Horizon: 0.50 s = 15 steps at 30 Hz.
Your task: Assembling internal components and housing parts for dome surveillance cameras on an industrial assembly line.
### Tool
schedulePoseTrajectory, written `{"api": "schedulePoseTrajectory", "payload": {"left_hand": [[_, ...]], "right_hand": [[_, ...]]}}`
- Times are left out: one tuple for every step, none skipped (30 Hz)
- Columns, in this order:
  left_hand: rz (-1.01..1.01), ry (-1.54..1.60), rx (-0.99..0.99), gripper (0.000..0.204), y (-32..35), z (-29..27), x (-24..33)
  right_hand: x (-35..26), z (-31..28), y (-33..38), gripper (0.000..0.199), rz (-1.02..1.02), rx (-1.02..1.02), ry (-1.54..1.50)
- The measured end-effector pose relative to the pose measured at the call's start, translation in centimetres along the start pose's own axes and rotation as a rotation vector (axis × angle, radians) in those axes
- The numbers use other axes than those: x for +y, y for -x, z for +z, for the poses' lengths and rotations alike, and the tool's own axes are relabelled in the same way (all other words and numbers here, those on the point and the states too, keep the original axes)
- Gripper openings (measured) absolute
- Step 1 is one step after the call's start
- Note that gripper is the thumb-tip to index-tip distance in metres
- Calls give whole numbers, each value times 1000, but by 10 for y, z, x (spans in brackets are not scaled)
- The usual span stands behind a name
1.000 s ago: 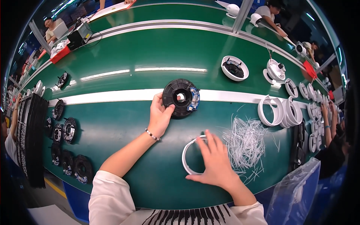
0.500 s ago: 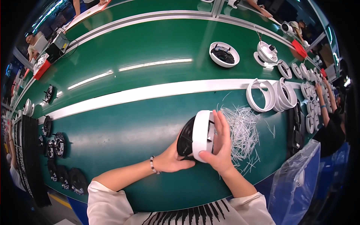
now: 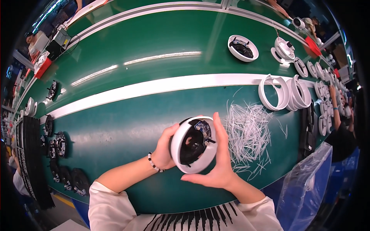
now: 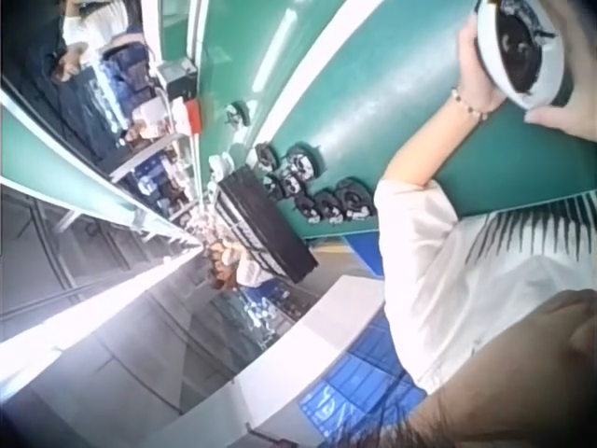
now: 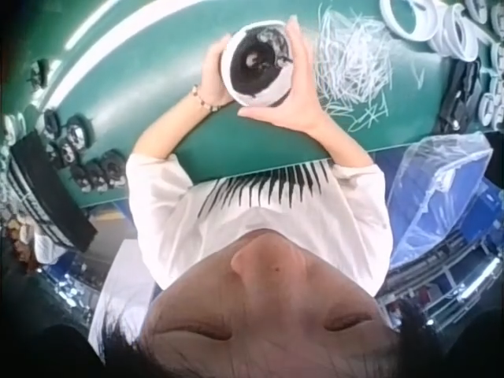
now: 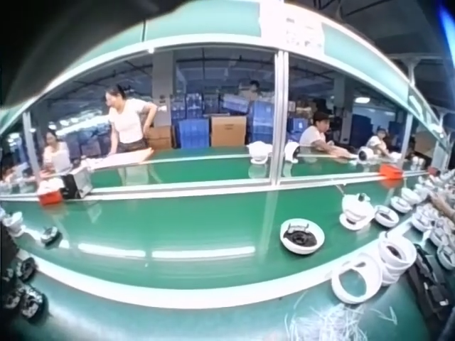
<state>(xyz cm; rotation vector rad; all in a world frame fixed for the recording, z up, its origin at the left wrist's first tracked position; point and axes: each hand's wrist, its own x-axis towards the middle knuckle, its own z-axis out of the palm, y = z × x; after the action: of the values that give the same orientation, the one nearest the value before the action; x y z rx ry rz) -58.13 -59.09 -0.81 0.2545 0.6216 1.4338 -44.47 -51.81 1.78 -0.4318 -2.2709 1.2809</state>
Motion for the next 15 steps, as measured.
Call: {"api": "schedulePoseTrajectory", "payload": {"left_hand": [[0, 1, 3, 64, 1, 0, -1], [-1, 2, 6, 64, 1, 1, -1], [-1, 4, 7, 64, 2, 1, -2], [-22, 30, 15, 65, 2, 1, -3], [-43, 57, 23, 65, 3, 3, -4], [-72, 21, 54, 70, 4, 7, -1], [-69, 23, 58, 70, 3, 6, -1], [-69, 77, 44, 73, 2, 5, -1], [-69, 130, 30, 76, 1, 5, -1], [-69, 133, 32, 76, 1, 3, 0], [-112, 123, 22, 77, 1, 1, 2], [-154, 113, 12, 78, 1, -1, 3], [-153, 116, 12, 78, 1, -2, 3], [-174, 110, 17, 77, 1, -4, 3], [-194, 105, 21, 76, 1, -5, 3]], "right_hand": [[-6, 1, 1, 114, -13, -2, 114], [-7, 2, 1, 114, -11, -5, 113], [-7, 3, 1, 114, -20, -4, 162], [-5, 5, 2, 113, -30, -8, 206], [-4, 6, 3, 113, -29, -14, 201], [-3, 6, 3, 112, -12, -27, 225], [-3, 7, 3, 112, 2, -39, 251], [-2, 7, 3, 112, 1, -43, 248], [-2, 7, 1, 112, -9, -45, 259], [-2, 7, 1, 112, -17, -47, 273], [-1, 6, 0, 112, -15, -49, 273], [-1, 6, -1, 112, -22, -61, 288], [-1, 5, -2, 113, -30, -75, 303], [-2, 4, -2, 113, -30, -78, 303], [-3, 3, -2, 113, -26, -83, 314]]}}
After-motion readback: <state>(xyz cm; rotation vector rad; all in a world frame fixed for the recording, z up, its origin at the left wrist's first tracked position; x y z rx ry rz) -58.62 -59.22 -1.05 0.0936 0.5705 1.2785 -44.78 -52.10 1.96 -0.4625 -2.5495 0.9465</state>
